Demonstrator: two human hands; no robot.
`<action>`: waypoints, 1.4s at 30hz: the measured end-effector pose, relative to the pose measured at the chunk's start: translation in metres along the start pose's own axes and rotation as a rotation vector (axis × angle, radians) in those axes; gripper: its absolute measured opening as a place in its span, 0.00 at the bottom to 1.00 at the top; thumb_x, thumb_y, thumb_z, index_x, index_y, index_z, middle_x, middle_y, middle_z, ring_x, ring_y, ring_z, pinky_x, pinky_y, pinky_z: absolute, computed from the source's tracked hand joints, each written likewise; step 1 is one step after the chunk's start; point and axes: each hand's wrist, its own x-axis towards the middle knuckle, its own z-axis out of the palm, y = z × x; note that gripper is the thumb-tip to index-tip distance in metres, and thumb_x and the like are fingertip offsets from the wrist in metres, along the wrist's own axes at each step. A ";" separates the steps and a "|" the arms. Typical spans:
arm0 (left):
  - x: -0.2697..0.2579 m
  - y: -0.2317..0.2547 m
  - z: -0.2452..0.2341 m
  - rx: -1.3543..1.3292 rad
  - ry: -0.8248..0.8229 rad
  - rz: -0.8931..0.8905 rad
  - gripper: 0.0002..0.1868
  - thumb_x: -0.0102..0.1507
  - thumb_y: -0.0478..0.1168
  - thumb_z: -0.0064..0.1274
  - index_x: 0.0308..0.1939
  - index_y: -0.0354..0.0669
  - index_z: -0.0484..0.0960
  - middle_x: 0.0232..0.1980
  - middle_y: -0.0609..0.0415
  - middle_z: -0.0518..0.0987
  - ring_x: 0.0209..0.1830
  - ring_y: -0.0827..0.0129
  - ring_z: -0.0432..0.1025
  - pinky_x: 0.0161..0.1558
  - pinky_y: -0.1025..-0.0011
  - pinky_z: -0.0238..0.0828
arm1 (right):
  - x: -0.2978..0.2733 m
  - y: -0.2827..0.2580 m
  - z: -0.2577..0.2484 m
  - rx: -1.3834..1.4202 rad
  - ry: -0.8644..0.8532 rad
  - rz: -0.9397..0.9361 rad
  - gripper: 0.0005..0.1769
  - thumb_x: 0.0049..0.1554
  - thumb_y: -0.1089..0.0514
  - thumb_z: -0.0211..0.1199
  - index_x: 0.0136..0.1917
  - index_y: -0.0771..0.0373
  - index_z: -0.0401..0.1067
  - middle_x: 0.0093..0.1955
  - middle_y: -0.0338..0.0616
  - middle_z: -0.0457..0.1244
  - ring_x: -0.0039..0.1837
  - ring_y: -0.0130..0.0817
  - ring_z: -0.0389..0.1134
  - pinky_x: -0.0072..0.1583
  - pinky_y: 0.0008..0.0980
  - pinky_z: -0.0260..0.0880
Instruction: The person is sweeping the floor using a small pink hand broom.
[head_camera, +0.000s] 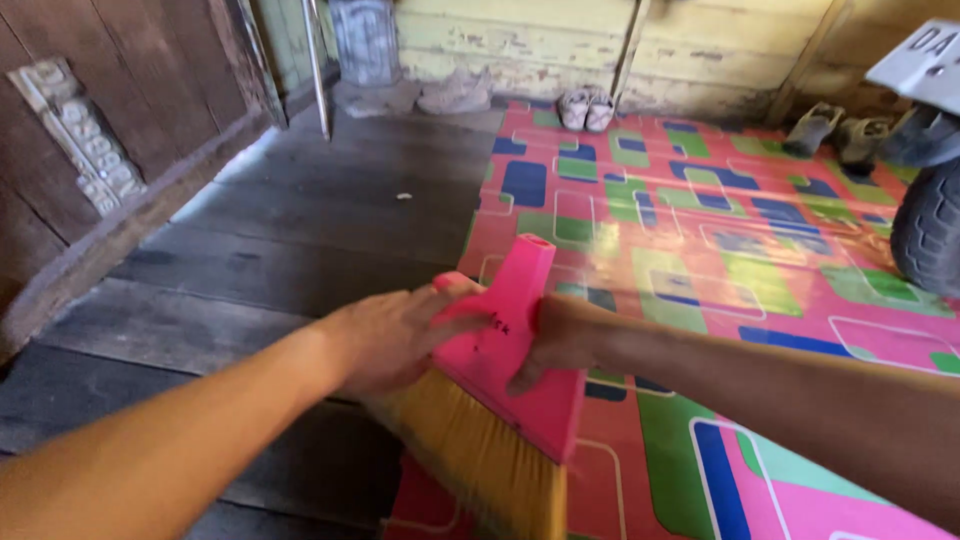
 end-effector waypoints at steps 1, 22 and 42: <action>0.004 0.001 -0.001 -0.009 -0.005 -0.003 0.47 0.50 0.36 0.59 0.74 0.47 0.61 0.76 0.43 0.59 0.72 0.49 0.59 0.63 0.58 0.65 | -0.007 -0.002 0.003 0.006 -0.009 0.000 0.33 0.36 0.45 0.82 0.54 0.53 0.77 0.48 0.40 0.72 0.56 0.34 0.73 0.58 0.36 0.72; 0.009 0.044 -0.004 0.001 0.041 -0.268 0.45 0.51 0.45 0.67 0.68 0.37 0.63 0.62 0.45 0.70 0.65 0.49 0.63 0.61 0.55 0.66 | -0.040 -0.014 0.014 -0.031 0.234 0.115 0.35 0.33 0.41 0.81 0.51 0.56 0.76 0.48 0.49 0.72 0.55 0.51 0.74 0.57 0.47 0.72; 0.011 0.047 -0.001 0.010 0.077 -0.323 0.43 0.49 0.39 0.67 0.66 0.36 0.65 0.61 0.46 0.71 0.61 0.49 0.65 0.57 0.56 0.67 | -0.030 -0.005 0.023 -0.038 0.302 0.014 0.40 0.34 0.42 0.82 0.56 0.57 0.70 0.43 0.52 0.71 0.49 0.56 0.72 0.52 0.50 0.72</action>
